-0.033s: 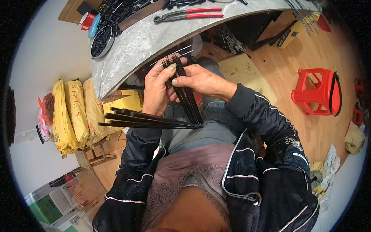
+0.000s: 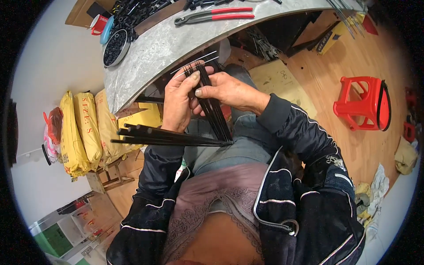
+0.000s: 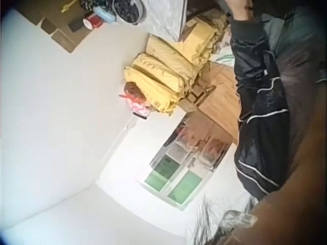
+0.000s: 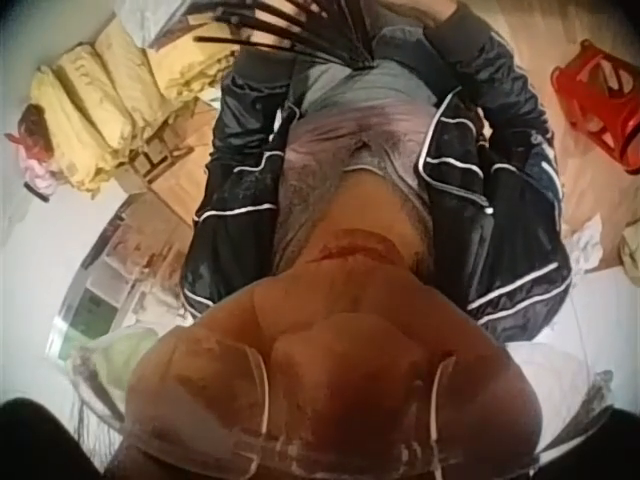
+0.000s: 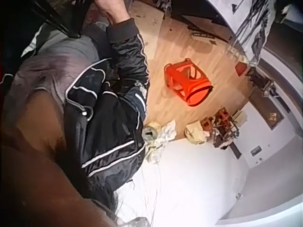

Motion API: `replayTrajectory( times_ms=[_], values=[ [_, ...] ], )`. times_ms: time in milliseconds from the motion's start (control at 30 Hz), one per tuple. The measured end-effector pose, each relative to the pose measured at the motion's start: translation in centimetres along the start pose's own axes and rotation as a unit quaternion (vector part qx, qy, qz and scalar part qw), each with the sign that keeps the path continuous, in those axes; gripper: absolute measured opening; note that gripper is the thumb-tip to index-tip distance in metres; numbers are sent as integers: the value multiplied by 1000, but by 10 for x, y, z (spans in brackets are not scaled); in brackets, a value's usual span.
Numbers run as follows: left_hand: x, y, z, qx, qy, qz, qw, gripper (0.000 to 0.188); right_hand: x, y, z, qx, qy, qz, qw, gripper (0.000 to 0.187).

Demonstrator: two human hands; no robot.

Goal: Sorting, bundling, and trimming the ends of black cable ties at a workstation.

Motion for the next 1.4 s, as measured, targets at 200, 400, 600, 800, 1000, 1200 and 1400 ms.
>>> replayTrajectory(
  times_ms=[200,400,600,800,1000,1200,1400],
  values=[
    [-6,3,-21,5,33,-105,994,31,0,-3,-8,4,4,39,999,29],
    [-17,-5,-32,30,48,-123,991,24,-16,3,-3,30,0,122,992,29],
    [-30,-27,-48,24,56,-60,996,17,-10,-43,60,-50,-68,142,986,47],
    [-53,-77,-69,-55,68,-28,996,18,59,-26,76,-79,-166,169,969,48],
    [-127,-237,-89,-208,69,4,976,20,23,-20,69,-75,57,104,990,19],
    [-132,-371,-51,-387,-22,-8,922,18,16,-18,59,-90,32,116,989,20],
    [-123,-352,-20,-560,35,-27,827,19,-12,-18,45,-87,137,51,985,19]
  ],
)
Point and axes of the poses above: each hand's wrist, its own z-axis away from the middle knuckle, its own x-axis out of the palm, y = z × x, the point moved 6 cm from there along -z, towards the middle knuckle, and after that the axes turned 5 degrees about y, right-handed, at the moved point
